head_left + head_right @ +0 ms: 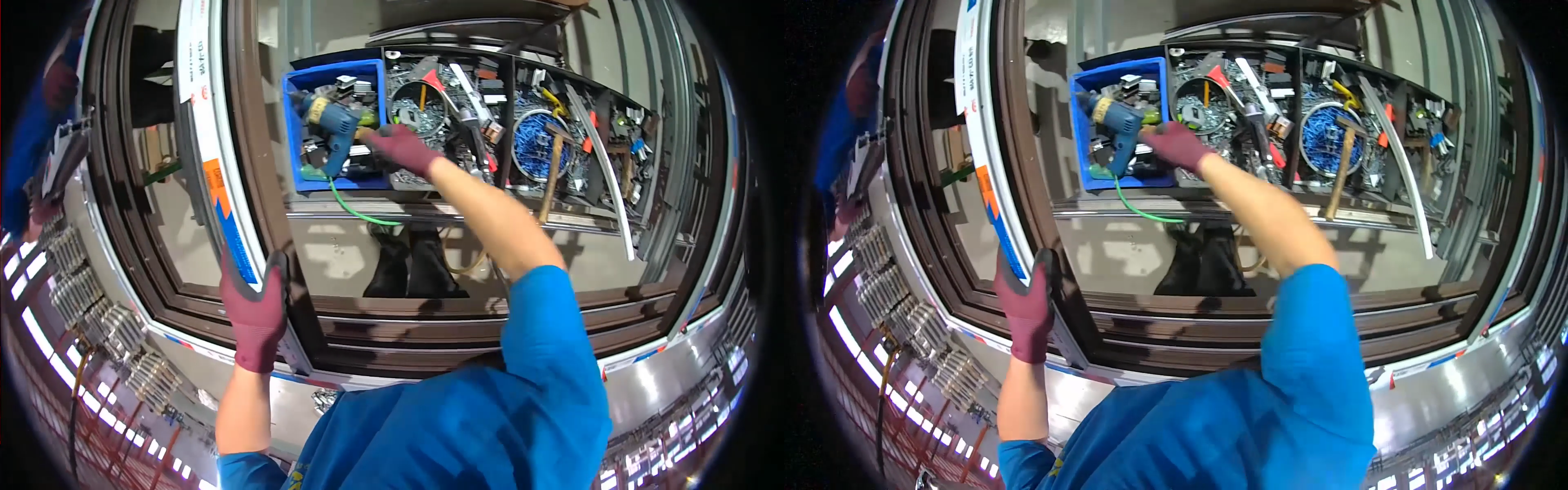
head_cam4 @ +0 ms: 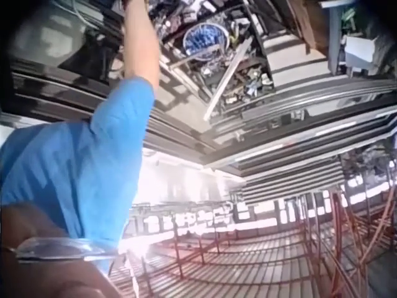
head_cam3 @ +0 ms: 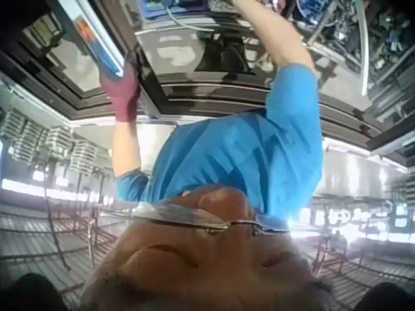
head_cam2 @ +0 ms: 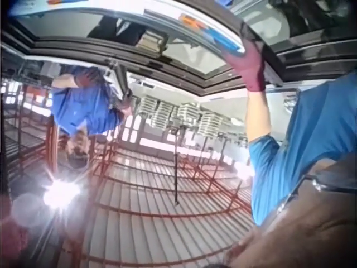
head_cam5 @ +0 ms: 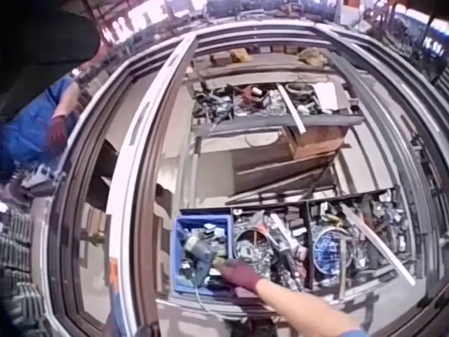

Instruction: Assemble a window or door frame by attaching components with an electric drill.

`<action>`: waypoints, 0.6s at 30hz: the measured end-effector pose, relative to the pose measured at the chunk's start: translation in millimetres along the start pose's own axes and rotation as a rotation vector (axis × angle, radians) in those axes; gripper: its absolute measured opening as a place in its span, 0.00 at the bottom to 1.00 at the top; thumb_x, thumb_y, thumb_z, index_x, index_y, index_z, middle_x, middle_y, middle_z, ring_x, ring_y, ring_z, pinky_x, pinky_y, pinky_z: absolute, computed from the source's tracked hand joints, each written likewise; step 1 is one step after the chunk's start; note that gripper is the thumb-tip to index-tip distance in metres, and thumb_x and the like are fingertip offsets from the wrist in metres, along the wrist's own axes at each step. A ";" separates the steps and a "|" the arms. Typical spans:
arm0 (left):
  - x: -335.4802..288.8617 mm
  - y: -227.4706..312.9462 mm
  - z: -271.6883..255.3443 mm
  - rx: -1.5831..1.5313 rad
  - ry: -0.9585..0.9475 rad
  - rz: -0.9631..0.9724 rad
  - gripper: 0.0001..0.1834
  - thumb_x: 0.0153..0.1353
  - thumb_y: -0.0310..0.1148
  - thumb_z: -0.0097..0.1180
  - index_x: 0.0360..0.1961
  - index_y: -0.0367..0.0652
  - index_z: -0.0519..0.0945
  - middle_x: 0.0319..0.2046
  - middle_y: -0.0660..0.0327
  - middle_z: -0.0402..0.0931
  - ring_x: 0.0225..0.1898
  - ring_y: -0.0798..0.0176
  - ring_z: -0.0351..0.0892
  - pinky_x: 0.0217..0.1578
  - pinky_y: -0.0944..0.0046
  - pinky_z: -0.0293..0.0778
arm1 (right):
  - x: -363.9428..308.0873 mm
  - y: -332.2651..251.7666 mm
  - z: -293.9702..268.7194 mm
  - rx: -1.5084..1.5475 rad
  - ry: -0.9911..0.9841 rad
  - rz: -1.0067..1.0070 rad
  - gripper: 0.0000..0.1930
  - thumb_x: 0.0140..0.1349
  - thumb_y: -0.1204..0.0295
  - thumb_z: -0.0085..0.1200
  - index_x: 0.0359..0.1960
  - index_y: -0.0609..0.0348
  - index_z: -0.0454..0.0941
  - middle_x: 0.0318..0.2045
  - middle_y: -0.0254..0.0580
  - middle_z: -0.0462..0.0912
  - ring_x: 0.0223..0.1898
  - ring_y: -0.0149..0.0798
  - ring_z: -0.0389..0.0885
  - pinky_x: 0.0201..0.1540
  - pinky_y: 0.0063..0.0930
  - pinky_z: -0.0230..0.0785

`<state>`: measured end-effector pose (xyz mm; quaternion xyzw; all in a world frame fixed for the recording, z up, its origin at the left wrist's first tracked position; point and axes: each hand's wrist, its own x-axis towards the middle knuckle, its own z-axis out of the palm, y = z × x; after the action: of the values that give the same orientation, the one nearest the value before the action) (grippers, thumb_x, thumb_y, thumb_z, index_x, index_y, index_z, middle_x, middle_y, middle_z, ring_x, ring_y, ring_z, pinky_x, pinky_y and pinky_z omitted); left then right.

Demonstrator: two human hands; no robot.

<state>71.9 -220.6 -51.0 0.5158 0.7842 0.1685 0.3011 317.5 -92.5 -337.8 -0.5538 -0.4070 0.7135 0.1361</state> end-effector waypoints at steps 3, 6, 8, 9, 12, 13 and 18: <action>0.4 -1.2 9.9 -0.059 0.019 0.040 0.33 0.61 0.27 0.65 0.67 0.30 0.71 0.50 0.50 0.82 0.49 0.59 0.81 0.54 0.59 0.75 | -63.6 31.8 -97.2 -0.272 0.516 -0.217 0.22 0.70 0.54 0.61 0.48 0.62 0.85 0.40 0.52 0.89 0.39 0.45 0.88 0.44 0.39 0.78; 0.2 18.4 10.6 -0.098 0.013 0.022 0.30 0.64 0.26 0.64 0.66 0.31 0.72 0.51 0.50 0.82 0.51 0.59 0.80 0.57 0.60 0.73 | -111.9 85.4 -188.7 -0.565 0.910 -0.110 0.18 0.68 0.56 0.61 0.49 0.57 0.84 0.46 0.50 0.88 0.47 0.55 0.88 0.50 0.43 0.78; -1.2 33.2 13.9 -0.020 0.050 0.059 0.30 0.64 0.27 0.64 0.67 0.31 0.72 0.52 0.51 0.82 0.51 0.59 0.80 0.58 0.60 0.73 | -131.1 115.3 -235.8 -0.806 1.036 -0.062 0.20 0.67 0.54 0.62 0.51 0.55 0.85 0.51 0.49 0.87 0.51 0.54 0.87 0.53 0.46 0.78; -3.1 38.0 17.5 0.061 0.092 0.095 0.30 0.65 0.27 0.64 0.67 0.31 0.72 0.52 0.51 0.81 0.51 0.59 0.80 0.58 0.60 0.72 | -135.2 125.9 -254.2 -0.958 1.088 -0.025 0.21 0.66 0.52 0.62 0.52 0.54 0.85 0.53 0.48 0.86 0.53 0.54 0.86 0.54 0.47 0.78; -8.9 37.8 25.7 0.067 0.206 0.181 0.28 0.66 0.30 0.65 0.65 0.32 0.74 0.51 0.54 0.82 0.50 0.62 0.80 0.55 0.62 0.73 | -112.4 132.4 -287.7 -1.091 0.852 0.226 0.26 0.65 0.48 0.63 0.57 0.52 0.84 0.61 0.50 0.83 0.59 0.57 0.83 0.61 0.49 0.76; -12.8 35.0 29.8 0.022 0.269 0.186 0.27 0.66 0.31 0.66 0.64 0.32 0.75 0.50 0.54 0.82 0.48 0.63 0.79 0.53 0.63 0.74 | -103.4 126.5 -295.0 -1.100 0.647 0.462 0.28 0.65 0.47 0.63 0.59 0.51 0.84 0.62 0.51 0.82 0.60 0.58 0.82 0.63 0.49 0.75; -20.7 31.5 43.6 0.033 0.378 0.192 0.17 0.68 0.30 0.62 0.53 0.30 0.80 0.42 0.58 0.81 0.40 0.67 0.76 0.44 0.67 0.72 | -52.1 146.1 -313.3 -0.975 0.505 0.711 0.30 0.59 0.48 0.65 0.59 0.51 0.85 0.62 0.49 0.83 0.63 0.55 0.82 0.63 0.48 0.75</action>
<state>128.3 -228.6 -59.8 0.5521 0.7767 0.2770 0.1229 655.5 -83.6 -426.7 -0.8033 -0.4316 0.2968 -0.2834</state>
